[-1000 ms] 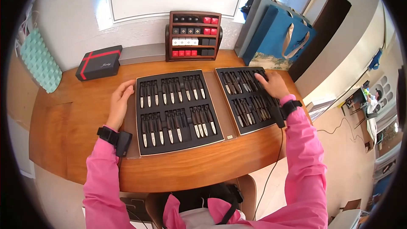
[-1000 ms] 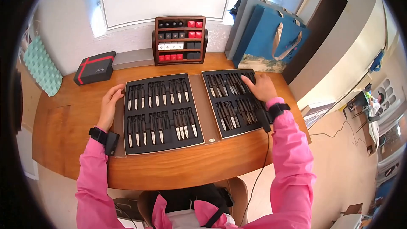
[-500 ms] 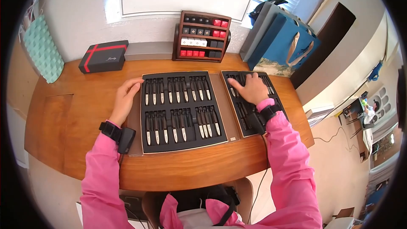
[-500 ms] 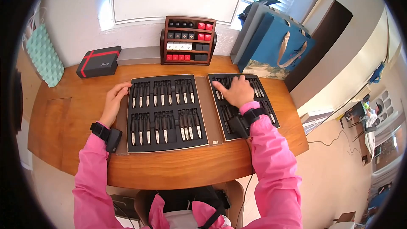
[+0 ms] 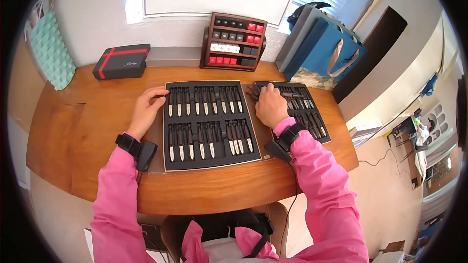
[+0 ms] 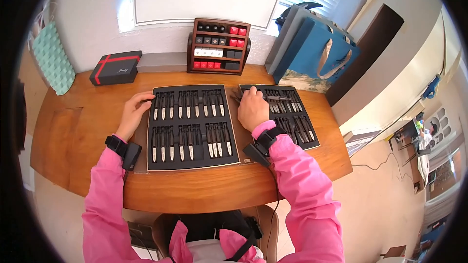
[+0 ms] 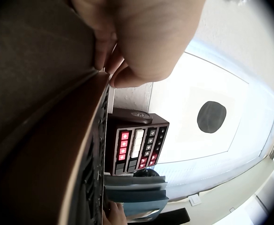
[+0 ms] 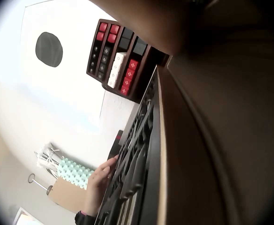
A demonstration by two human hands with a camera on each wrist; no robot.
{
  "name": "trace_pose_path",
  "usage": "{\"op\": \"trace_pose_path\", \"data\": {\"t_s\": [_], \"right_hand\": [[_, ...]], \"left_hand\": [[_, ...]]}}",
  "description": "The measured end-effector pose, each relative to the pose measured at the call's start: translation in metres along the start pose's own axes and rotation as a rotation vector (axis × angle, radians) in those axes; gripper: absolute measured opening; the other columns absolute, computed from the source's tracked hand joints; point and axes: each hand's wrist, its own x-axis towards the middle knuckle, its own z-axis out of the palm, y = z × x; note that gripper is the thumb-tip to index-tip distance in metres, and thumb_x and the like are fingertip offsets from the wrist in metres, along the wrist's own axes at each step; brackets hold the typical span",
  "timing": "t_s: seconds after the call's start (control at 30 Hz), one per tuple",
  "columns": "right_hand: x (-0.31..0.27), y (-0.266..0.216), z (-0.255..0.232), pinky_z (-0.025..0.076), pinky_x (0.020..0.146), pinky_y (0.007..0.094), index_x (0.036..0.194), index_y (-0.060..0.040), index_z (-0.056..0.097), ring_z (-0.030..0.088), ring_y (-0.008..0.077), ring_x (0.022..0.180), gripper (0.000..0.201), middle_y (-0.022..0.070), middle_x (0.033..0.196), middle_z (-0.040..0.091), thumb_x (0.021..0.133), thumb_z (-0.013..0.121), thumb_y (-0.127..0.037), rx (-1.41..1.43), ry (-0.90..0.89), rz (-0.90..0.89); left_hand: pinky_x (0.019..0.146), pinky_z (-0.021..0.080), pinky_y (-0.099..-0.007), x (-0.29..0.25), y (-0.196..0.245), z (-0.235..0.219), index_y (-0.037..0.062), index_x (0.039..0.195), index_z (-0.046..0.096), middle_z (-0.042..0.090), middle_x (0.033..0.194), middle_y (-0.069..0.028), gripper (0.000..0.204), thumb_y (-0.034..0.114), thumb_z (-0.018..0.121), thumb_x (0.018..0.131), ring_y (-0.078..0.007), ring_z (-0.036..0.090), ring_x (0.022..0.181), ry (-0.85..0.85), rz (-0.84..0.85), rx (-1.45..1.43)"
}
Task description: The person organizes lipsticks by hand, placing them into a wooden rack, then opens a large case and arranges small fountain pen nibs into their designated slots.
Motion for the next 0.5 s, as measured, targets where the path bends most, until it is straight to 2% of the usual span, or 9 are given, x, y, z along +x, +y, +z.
{"op": "trace_pose_path", "data": {"t_s": [0.03, 0.07, 0.23, 0.3, 0.33, 0.5], "right_hand": [[0.001, -0.004, 0.003, 0.06, 0.069, 0.0347, 0.102, -0.001, 0.064, 0.066, 0.0273, 0.099, 0.026, 0.0138, 0.107, 0.059, 0.087, 0.064, -0.022, -0.053, 0.003, -0.017], [0.002, -0.004, 0.003, 0.061, 0.069, 0.0352, 0.103, -0.0011, 0.061, 0.069, 0.0281, 0.094, 0.021, 0.0152, 0.107, 0.058, 0.085, 0.064, -0.012, 0.001, 0.021, -0.002], [0.003, -0.004, -0.008, 0.061, 0.069, 0.0399, 0.105, 0.001, 0.058, 0.071, 0.0326, 0.087, 0.023, 0.0191, 0.107, 0.058, 0.085, 0.063, -0.008, 0.037, -0.008, -0.044], [0.005, -0.007, -0.012, 0.061, 0.072, 0.0429, 0.107, 0.0032, 0.057, 0.07, 0.0378, 0.089, 0.024, 0.0229, 0.109, 0.058, 0.085, 0.061, -0.006, 0.222, -0.047, -0.012], [0.008, -0.007, -0.009, 0.06, 0.075, 0.0458, 0.107, 0.0058, 0.055, 0.068, 0.043, 0.091, 0.026, 0.0267, 0.11, 0.057, 0.084, 0.06, -0.005, 0.334, -0.017, -0.074], [0.013, -0.026, -0.015, 0.058, 0.079, 0.0491, 0.106, 0.0074, 0.054, 0.066, 0.0459, 0.092, 0.027, 0.0302, 0.111, 0.056, 0.083, 0.06, -0.005, 0.483, 0.04, -0.112]], "left_hand": [[0.1, 0.049, -0.0334, 0.0, 0.0, 0.0, -0.0018, 0.114, 0.069, 0.062, 0.13, -0.0123, 0.022, 0.002, 0.059, 0.095, -0.0225, 0.061, 0.117, -0.005, 0.005, -0.01], [0.1, 0.049, -0.0334, -0.001, 0.0, 0.0, -0.0018, 0.114, 0.069, 0.062, 0.13, -0.0123, 0.022, 0.002, 0.059, 0.095, -0.0225, 0.061, 0.117, 0.004, 0.003, -0.005], [0.097, 0.05, -0.0319, -0.001, -0.002, 0.002, -0.0014, 0.115, 0.07, 0.059, 0.132, -0.0116, 0.023, -0.001, 0.06, 0.093, -0.0217, 0.062, 0.114, 0.003, -0.018, -0.033], [0.097, 0.05, -0.0316, 0.0, -0.004, 0.002, -0.0014, 0.115, 0.07, 0.059, 0.132, -0.0114, 0.023, -0.001, 0.06, 0.093, -0.0212, 0.063, 0.112, 0.009, -0.015, -0.035], [0.097, 0.05, -0.0314, -0.001, -0.004, 0.002, -0.0014, 0.115, 0.07, 0.059, 0.131, -0.0115, 0.024, -0.001, 0.06, 0.093, -0.0212, 0.063, 0.112, 0.011, -0.009, -0.028], [0.096, 0.051, -0.0309, -0.001, 0.001, 0.002, -0.0012, 0.115, 0.069, 0.059, 0.132, -0.0117, 0.024, -0.001, 0.06, 0.093, -0.0213, 0.063, 0.111, 0.01, -0.015, -0.023]]}}
